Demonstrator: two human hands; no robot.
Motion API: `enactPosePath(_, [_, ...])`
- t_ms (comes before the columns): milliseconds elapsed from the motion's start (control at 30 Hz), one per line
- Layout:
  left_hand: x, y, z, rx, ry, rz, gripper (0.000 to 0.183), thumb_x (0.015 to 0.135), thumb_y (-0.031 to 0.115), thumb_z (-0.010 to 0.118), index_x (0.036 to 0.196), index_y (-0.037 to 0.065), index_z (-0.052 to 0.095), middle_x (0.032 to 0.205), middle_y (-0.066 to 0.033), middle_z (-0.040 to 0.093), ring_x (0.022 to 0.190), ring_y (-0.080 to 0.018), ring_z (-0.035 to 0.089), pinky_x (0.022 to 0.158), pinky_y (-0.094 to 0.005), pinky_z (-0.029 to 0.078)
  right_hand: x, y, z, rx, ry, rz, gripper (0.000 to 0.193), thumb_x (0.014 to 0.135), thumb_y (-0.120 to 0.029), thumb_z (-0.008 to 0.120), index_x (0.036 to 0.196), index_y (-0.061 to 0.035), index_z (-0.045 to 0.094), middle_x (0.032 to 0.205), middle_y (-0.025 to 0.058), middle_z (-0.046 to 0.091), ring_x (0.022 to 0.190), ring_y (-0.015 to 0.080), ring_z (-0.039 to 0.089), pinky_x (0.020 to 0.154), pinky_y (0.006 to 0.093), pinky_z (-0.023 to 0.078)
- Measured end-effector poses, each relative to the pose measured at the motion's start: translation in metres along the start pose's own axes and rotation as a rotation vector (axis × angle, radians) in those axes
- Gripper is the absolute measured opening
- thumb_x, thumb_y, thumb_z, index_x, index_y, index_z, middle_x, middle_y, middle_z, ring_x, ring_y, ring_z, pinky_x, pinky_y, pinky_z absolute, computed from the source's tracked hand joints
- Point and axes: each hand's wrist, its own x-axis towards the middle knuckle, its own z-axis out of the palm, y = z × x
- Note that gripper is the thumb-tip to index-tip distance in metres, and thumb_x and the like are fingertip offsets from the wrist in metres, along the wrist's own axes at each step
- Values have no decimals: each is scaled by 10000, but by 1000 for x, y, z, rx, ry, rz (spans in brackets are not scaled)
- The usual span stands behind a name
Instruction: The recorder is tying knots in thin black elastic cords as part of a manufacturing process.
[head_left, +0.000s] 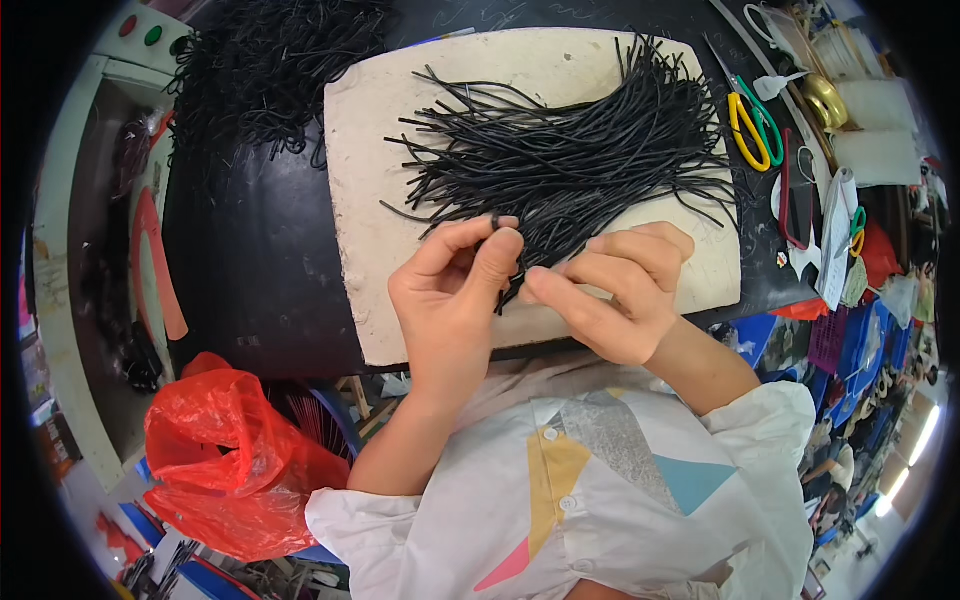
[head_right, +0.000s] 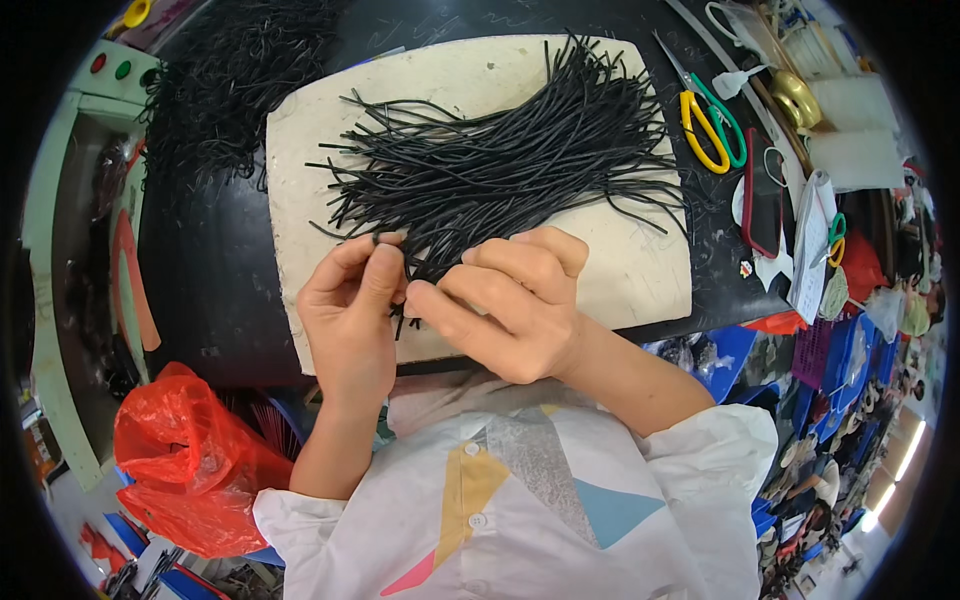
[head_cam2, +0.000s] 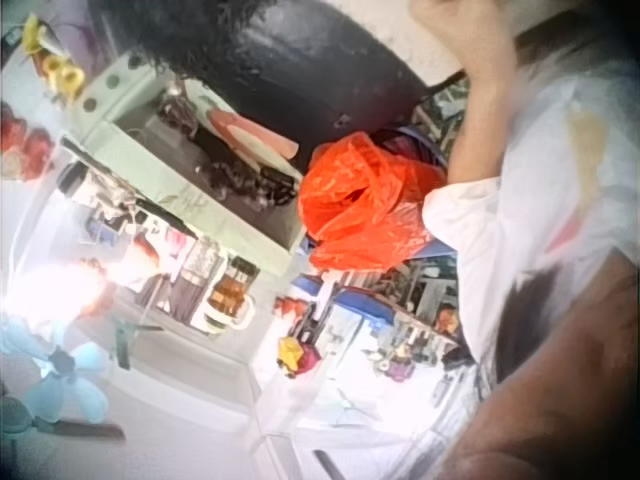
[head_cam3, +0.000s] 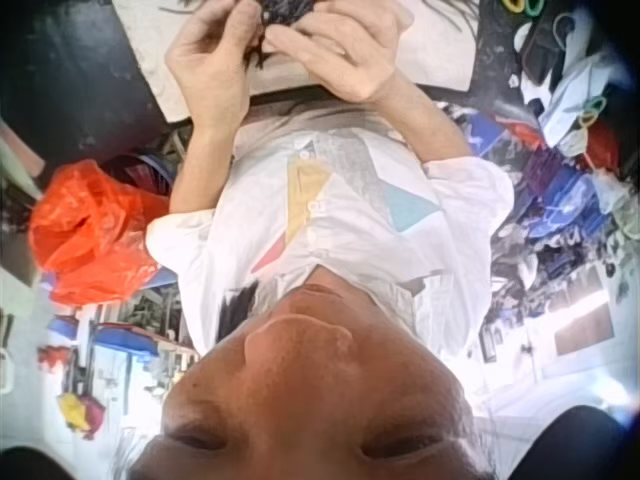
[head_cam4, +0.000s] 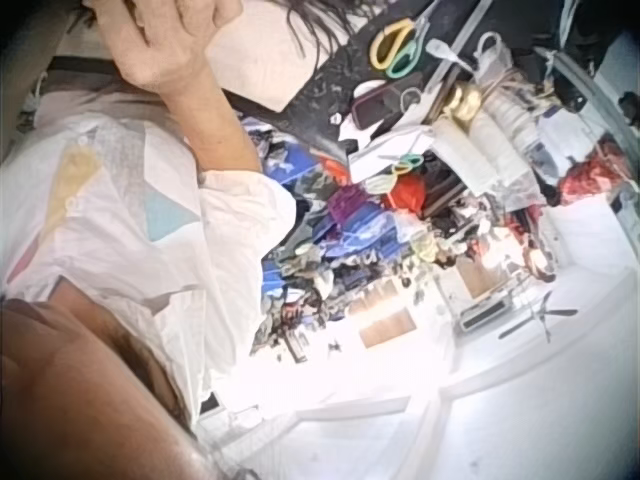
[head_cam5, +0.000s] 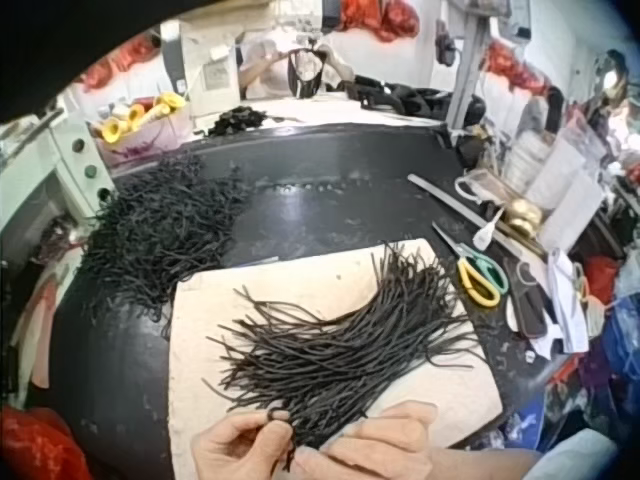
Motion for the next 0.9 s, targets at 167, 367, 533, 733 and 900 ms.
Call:
enactPosePath(167, [0,3,-9,156,-246,-14,100,825,6,563,900,-54,588,777,-24,551,704,-58,520,599,-180,421,20,4,-13,362,-176,473,249,582,-131,697,825,-107,651,778,-1,575,757,165,526,685,284,362])
enactPosePath(367, [-2,7,-15,15,-339,-259,135,791,-9,597,914,-65,589,789,-51,591,711,-78,556,628,-188,449,20,11,-15,1281,-388,1188,118,785,-97,631,834,6,605,768,15,604,693,55,547,629,194,442])
enactPosePath(533, [-4,14,-8,166,-192,-156,130,758,-37,616,880,-77,602,779,-88,621,693,-100,589,619,-191,481,21,1,-16,1130,-346,1164,122,818,-81,569,881,18,601,760,12,593,689,64,543,629,198,439])
enactPosePath(733, [-5,14,-15,357,-304,-67,113,747,-61,609,859,-54,611,748,-80,622,679,-93,596,597,-186,492,23,9,-24,938,-574,980,127,798,-76,562,867,15,618,733,68,611,639,131,567,573,233,443])
enactPosePath(900, [-4,21,-18,255,-391,-254,104,732,-68,622,830,-55,588,750,-80,614,666,-85,588,603,-184,491,22,13,-30,899,-777,818,92,789,-29,570,850,12,626,704,80,595,624,107,557,549,223,432])
